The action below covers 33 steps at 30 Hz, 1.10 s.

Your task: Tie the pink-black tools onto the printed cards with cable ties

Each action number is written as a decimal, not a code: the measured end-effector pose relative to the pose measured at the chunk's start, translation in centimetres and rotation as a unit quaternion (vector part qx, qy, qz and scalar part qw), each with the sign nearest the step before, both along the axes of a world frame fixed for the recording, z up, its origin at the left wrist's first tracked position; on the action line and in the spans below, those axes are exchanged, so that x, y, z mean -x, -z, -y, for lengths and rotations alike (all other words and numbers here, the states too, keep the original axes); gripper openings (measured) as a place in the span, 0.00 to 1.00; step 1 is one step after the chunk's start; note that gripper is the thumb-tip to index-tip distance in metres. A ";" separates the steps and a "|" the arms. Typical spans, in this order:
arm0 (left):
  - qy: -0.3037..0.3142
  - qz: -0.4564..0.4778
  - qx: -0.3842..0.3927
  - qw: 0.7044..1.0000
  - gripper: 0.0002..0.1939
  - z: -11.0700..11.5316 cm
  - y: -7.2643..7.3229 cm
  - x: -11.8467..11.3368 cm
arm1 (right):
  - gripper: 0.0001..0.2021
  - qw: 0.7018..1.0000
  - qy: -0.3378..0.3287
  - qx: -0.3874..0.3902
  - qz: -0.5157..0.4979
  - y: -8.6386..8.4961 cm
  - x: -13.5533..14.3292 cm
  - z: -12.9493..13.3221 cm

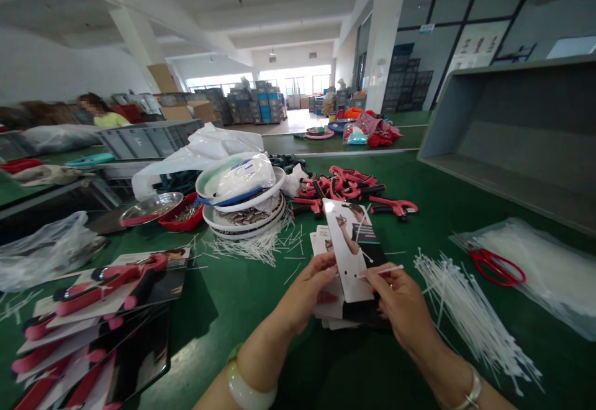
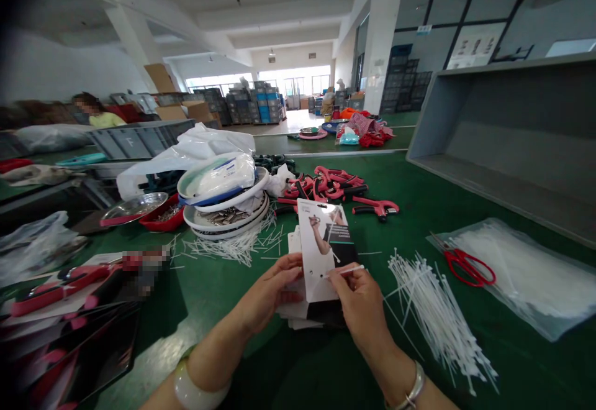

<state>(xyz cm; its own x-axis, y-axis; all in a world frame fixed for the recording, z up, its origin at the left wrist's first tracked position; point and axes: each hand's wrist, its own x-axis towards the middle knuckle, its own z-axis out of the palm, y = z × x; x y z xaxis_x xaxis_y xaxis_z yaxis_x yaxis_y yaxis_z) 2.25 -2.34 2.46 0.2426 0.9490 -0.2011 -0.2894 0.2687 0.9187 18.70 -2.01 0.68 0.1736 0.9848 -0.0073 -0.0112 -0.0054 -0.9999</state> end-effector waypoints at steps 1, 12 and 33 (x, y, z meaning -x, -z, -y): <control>0.029 -0.017 -0.011 0.999 0.20 0.0 0.0 0.1 | 0.14 1.000 -0.012 0.016 -0.009 0.1 -0.1 -0.1; 0.054 -0.102 -0.079 0.990 0.07 -0.2 0.6 -1.5 | 0.12 0.993 -0.072 0.084 0.042 -0.8 -1.0 -0.6; 0.119 0.051 -0.013 0.991 0.19 -0.1 -0.4 1.0 | 0.15 0.695 -0.064 -0.390 0.601 -0.6 -3.6 0.5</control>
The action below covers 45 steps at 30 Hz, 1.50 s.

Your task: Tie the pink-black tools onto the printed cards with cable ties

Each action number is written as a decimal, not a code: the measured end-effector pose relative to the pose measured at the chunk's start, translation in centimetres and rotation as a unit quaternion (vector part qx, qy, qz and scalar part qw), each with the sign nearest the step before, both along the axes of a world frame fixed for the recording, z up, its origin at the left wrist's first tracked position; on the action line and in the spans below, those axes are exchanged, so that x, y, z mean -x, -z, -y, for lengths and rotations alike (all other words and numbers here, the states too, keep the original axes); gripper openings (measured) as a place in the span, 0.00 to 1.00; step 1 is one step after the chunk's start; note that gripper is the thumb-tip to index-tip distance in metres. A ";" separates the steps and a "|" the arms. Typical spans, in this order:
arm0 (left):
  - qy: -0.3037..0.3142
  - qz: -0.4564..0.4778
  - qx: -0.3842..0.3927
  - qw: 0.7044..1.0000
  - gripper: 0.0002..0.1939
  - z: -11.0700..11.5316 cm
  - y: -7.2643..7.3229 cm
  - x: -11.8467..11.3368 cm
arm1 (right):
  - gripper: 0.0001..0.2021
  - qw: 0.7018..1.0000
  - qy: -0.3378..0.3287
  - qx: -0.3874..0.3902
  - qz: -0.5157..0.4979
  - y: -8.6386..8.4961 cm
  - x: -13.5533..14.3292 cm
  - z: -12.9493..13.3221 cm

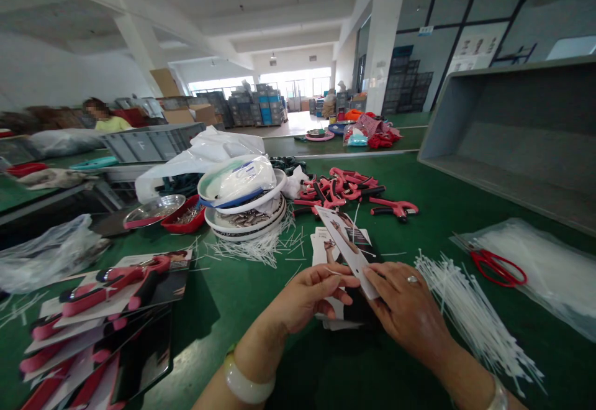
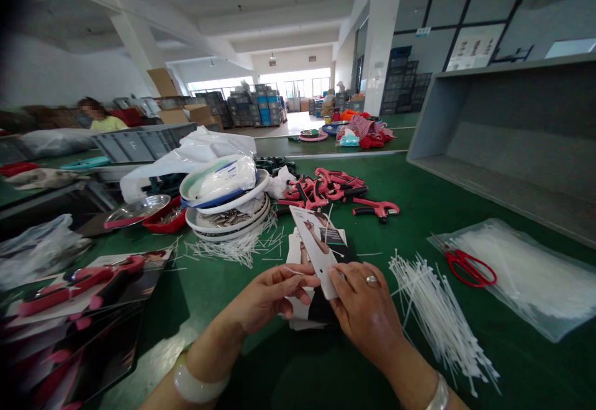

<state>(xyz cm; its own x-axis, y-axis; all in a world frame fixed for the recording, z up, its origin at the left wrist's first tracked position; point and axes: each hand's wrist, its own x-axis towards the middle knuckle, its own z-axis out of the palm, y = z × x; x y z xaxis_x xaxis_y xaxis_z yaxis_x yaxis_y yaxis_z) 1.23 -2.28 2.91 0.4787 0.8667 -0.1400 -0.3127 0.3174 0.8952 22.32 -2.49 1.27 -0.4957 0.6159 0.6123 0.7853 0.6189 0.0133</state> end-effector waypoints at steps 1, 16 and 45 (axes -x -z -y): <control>-0.008 -0.008 -0.020 1.000 0.19 0.1 0.1 -0.2 | 0.14 1.000 -0.004 -0.015 -0.019 0.1 -0.1 -0.3; -0.105 0.036 -0.006 0.994 0.20 0.4 1.4 -3.9 | 0.11 0.981 -0.008 -0.006 -0.193 -0.9 1.1 -0.2; -0.135 -0.268 -0.165 0.939 0.11 -0.2 1.0 -1.1 | 0.16 0.997 -0.055 0.020 -0.051 0.8 3.1 0.6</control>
